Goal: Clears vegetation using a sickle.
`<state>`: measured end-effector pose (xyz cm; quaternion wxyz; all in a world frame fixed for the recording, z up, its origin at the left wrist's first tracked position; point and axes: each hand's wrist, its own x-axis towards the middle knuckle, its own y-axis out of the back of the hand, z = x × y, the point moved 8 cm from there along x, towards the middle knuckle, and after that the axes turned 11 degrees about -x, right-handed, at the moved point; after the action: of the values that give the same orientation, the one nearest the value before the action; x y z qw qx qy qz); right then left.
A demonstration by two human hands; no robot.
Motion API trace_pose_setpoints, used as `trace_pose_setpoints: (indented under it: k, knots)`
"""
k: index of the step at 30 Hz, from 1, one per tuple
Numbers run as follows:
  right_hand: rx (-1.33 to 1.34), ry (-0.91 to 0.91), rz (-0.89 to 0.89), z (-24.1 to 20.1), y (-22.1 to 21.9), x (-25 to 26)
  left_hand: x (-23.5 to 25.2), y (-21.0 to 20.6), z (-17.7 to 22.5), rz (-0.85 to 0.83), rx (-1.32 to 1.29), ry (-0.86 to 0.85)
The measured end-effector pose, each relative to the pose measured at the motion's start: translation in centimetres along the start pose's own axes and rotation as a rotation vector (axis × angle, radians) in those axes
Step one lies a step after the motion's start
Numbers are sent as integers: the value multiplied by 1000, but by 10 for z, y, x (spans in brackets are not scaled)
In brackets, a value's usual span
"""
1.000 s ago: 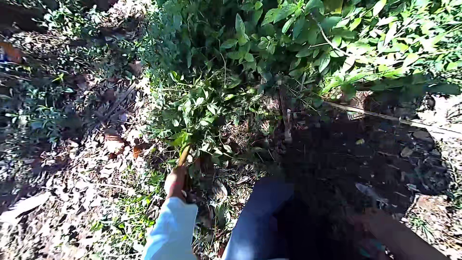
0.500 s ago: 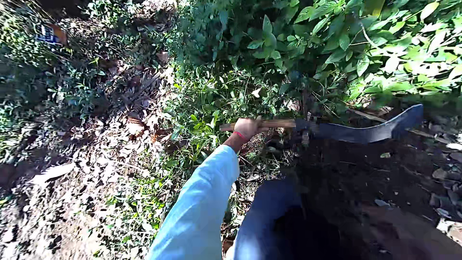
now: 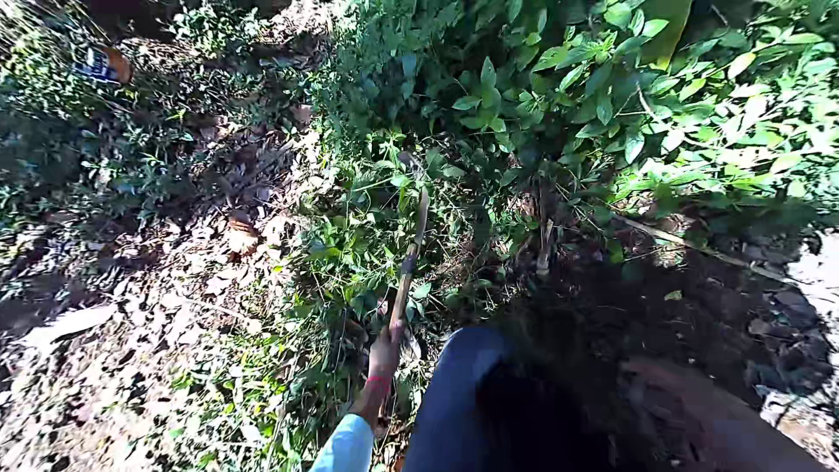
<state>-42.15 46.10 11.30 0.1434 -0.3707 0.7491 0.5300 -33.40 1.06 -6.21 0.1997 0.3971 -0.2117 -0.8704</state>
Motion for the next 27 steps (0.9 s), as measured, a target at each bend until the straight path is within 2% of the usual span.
trace_pose_setpoints:
  k: [4, 7, 9, 10, 11, 12, 13, 14, 15, 16, 17, 18, 19, 20, 21, 22, 25, 27]
  knots:
    - [148, 6, 169, -8, 14, 27, 25, -28, 154, -106, 280, -386]
    - [139, -35, 219, -12, 13, 37, 16, -65, 266, -227, 590, -765]
    - [134, -23, 220, -21, 9, 37, -6, -103, 325, -321, 736, -1079]
    - [119, -19, 206, -27, 5, 35, -11, -123, 342, -371, 763, -1201]
    - [103, -13, 192, -31, -1, 32, -4, -139, 344, -409, 791, -1239]
    - [91, -4, 174, -34, -7, 30, 20, -143, 329, -412, 800, -1181]
    - [75, -2, 157, -34, -11, 28, 60, -130, 293, -362, 788, -1033]
    - [70, -16, 147, -31, -13, 25, 103, -101, 235, -285, 740, -811]
    - [71, -36, 138, -27, -15, 20, 134, -59, 159, -198, 653, -532]
    - [79, -58, 122, -23, -17, 14, 143, -12, 81, -89, 548, -281]
    - [76, -62, 127, -21, -17, 8, 133, 25, 18, 8, 483, -112]
    - [66, -68, 128, -18, -14, 0, 110, 39, -25, 34, 475, -25]
    - [57, -65, 120, -18, -11, -8, 87, 36, -43, 15, 481, -14]
    - [58, -55, 118, -20, -8, -13, 70, 25, -41, -18, 500, -46]
    - [66, -47, 111, -21, -4, -18, 58, 7, -20, -67, 537, -100]
    - [72, -41, 117, -21, -1, -22, 52, -16, 18, -130, 587, -172]
    - [66, 5, 191, -16, 2, -25, 38, -99, 180, -356, 733, -503]
    - [35, -1, 172, -10, -3, -22, 36, -148, 263, -428, 789, -726]
